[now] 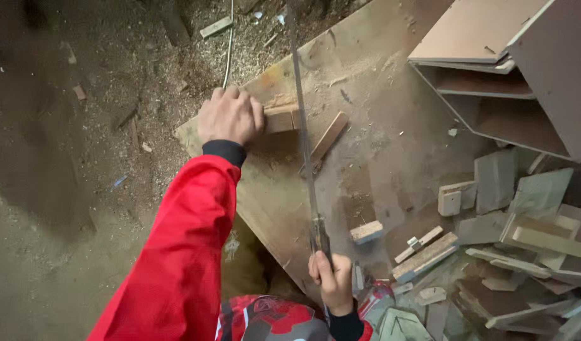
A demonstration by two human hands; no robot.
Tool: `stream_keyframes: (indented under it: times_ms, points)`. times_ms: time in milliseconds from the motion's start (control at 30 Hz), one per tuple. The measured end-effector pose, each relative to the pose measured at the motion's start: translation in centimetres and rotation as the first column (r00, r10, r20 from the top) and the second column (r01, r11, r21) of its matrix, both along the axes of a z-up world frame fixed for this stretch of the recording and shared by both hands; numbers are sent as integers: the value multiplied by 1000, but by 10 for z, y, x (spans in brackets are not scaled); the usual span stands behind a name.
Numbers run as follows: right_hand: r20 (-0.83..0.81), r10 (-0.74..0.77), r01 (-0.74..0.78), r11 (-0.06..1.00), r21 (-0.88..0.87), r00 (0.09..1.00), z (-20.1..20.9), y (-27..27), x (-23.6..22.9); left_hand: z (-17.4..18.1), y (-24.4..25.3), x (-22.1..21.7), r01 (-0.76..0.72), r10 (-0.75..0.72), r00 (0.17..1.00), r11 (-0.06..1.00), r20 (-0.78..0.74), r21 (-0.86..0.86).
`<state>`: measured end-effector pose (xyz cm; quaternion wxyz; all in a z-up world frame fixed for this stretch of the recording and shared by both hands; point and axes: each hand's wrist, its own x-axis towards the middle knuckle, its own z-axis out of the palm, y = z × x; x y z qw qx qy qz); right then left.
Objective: The person saws a small wooden block on a workbench using a hand saw, then uses a hammer to drive nails into the block. The workspace is cluttered with wood scraps and tools.
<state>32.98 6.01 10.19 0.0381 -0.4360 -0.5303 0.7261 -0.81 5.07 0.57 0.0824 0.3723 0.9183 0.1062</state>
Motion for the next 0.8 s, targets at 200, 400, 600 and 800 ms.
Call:
stream_keyframes:
  times_ms: [200, 400, 600, 800]
  points:
    - [-63, 0, 2, 1000, 18, 998, -5, 11, -23, -5, -22, 16, 2, -1, 1000, 1000, -19, 29]
    - [-28, 24, -22, 998, 66, 999, -17, 26, -50, -10, -16, 16, 10, -7, 998, 998, -61, 57]
    - [-10, -1, 2, 996, 87, 1000, 2, 4, -28, -13, -12, 12, -22, 20, 999, 999, 50, 44]
    - [-23, -31, 30, 999, -10, 999, -1, -6, -3, -11, -6, 0, -53, 53, 995, 999, -80, 4]
